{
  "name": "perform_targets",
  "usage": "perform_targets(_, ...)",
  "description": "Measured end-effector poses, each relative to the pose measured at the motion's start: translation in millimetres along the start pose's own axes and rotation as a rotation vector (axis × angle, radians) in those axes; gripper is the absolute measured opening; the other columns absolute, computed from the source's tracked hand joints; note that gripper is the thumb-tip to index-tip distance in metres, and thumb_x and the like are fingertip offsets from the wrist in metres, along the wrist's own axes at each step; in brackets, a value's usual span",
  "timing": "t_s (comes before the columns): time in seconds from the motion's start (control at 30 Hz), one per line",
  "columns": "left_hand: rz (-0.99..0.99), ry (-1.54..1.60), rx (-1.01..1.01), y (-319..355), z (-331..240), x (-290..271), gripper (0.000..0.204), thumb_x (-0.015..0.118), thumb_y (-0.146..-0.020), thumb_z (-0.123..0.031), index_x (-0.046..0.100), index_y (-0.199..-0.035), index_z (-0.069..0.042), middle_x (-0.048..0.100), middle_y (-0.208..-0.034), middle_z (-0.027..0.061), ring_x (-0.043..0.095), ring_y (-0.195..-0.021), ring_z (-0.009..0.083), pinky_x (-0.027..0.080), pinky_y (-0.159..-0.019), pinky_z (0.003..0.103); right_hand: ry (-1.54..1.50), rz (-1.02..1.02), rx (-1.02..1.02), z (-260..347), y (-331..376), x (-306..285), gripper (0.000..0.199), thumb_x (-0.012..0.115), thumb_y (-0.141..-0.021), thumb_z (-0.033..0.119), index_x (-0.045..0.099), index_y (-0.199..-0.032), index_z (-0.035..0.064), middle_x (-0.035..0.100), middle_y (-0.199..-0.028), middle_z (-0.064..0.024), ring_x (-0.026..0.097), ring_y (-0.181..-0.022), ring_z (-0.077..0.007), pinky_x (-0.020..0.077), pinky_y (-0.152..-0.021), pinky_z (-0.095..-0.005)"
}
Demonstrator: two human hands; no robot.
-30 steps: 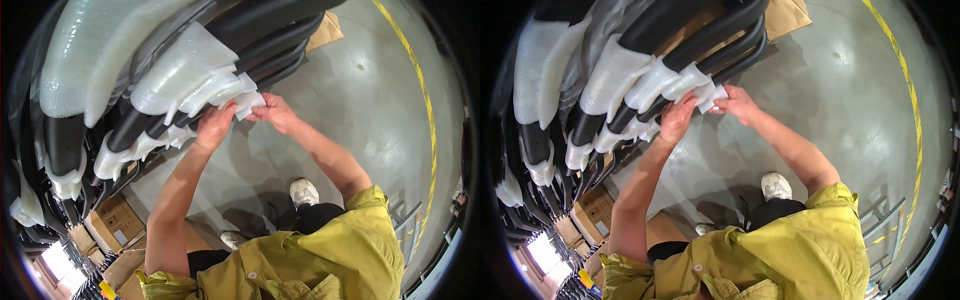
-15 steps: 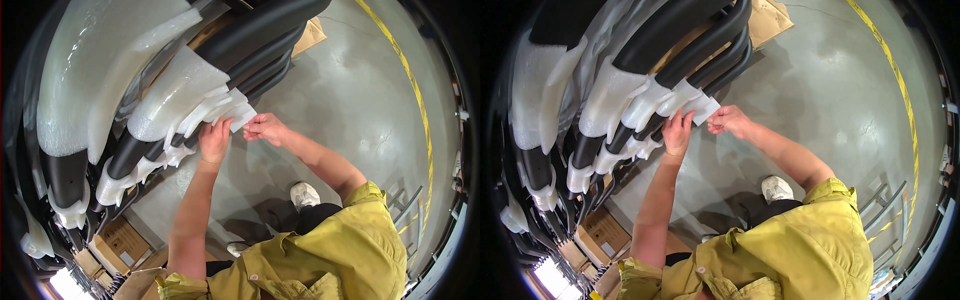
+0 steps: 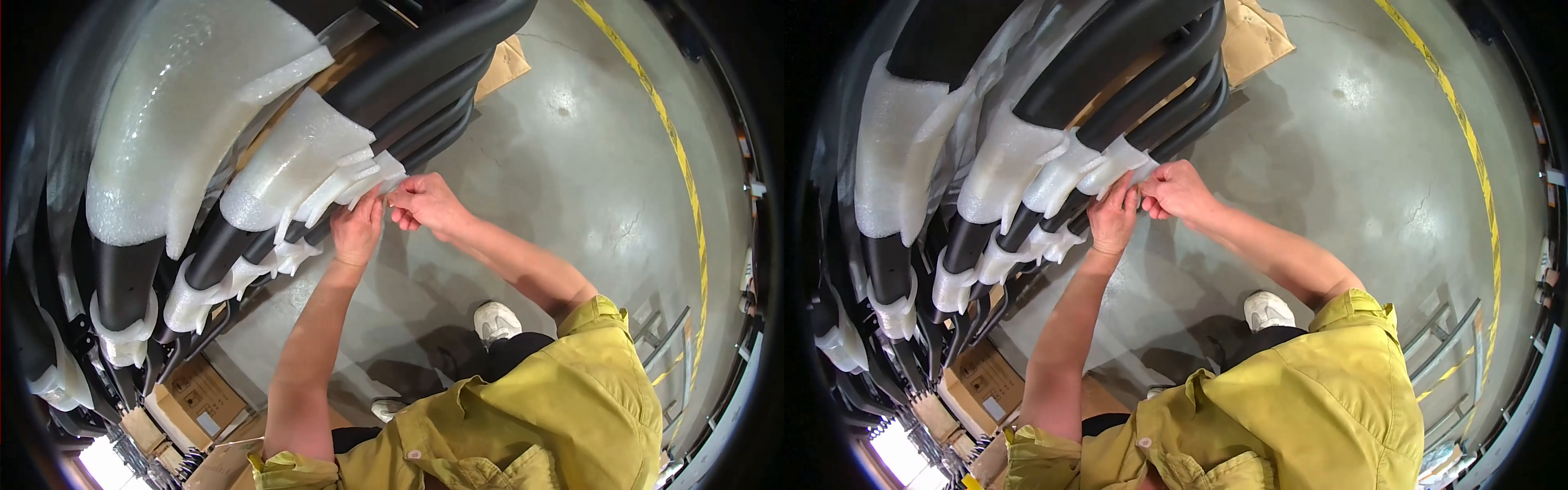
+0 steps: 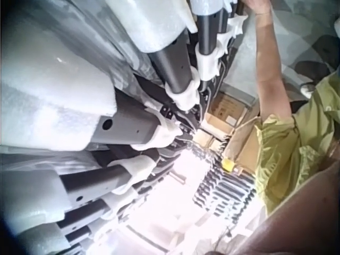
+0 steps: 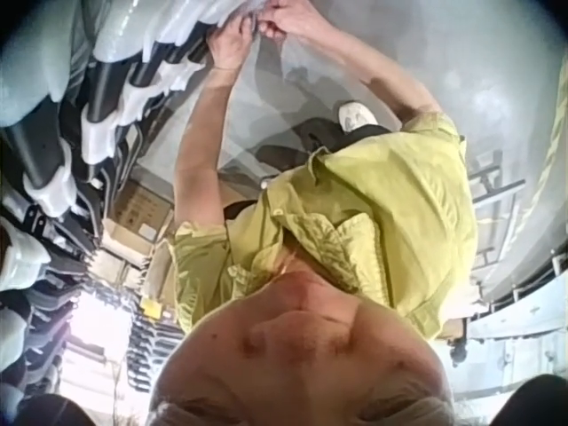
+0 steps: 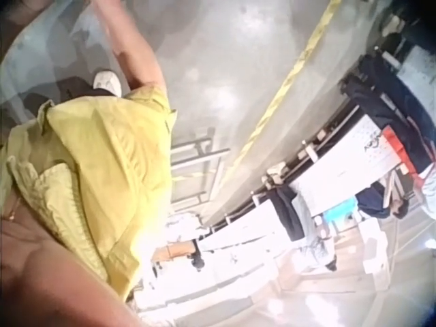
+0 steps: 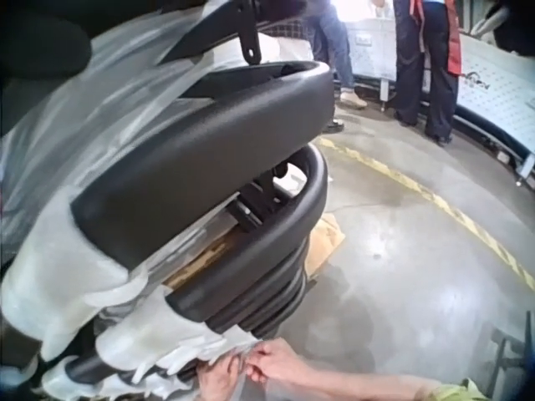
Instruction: Applying labels and protective wrapping to a stack of chair frames in a warehouse setting.
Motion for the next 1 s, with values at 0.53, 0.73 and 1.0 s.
perform_targets(0.53,-0.180,0.167,-0.186,-9,-2,-10,0.017,0.059,-0.072,-0.023,0.063,-0.086,-0.014,0.060,-0.072,0.0096,0.058,-0.064,0.0262,0.045,-0.059,0.036,-0.327,0.071,-0.021,13,14,-19,0.019,0.052,-0.080,0.013,0.055,-0.091,-0.0022,0.058,-0.074,-0.0079,0.054,-0.059,-0.0117,0.0451,-0.055,-0.0231)
perform_targets(0.73,-0.277,0.194,-0.341,-13,-3,-5,0.015,0.056,-0.076,-0.021,0.063,-0.081,-0.008,0.061,-0.076,0.0115,0.058,-0.068,0.0284,0.044,-0.063,0.037,0.244,-0.399,-0.571,25,22,-63,0.019,0.058,-0.076,0.014,0.055,-0.091,0.0009,0.057,-0.073,-0.0051,0.050,-0.059,-0.0087,0.0425,-0.054,-0.0223)
perform_targets(1.0,-0.303,0.065,-0.342,6,2,5,0.014,0.051,-0.075,-0.012,0.060,-0.082,-0.004,0.059,-0.083,0.0142,0.055,-0.077,0.0325,0.042,-0.069,0.041,-0.309,-0.159,-0.091,-26,-7,-15,0.046,0.071,-0.065,0.022,0.045,-0.094,-0.0031,0.054,-0.082,-0.0085,0.052,-0.068,-0.0132,0.0436,-0.054,-0.0255)
Point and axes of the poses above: each hand's wrist, its own y-axis away from the middle knuckle, its own x-axis out of the palm, z = x × y, the point moved 8 cm from there along -y, towards the middle knuckle
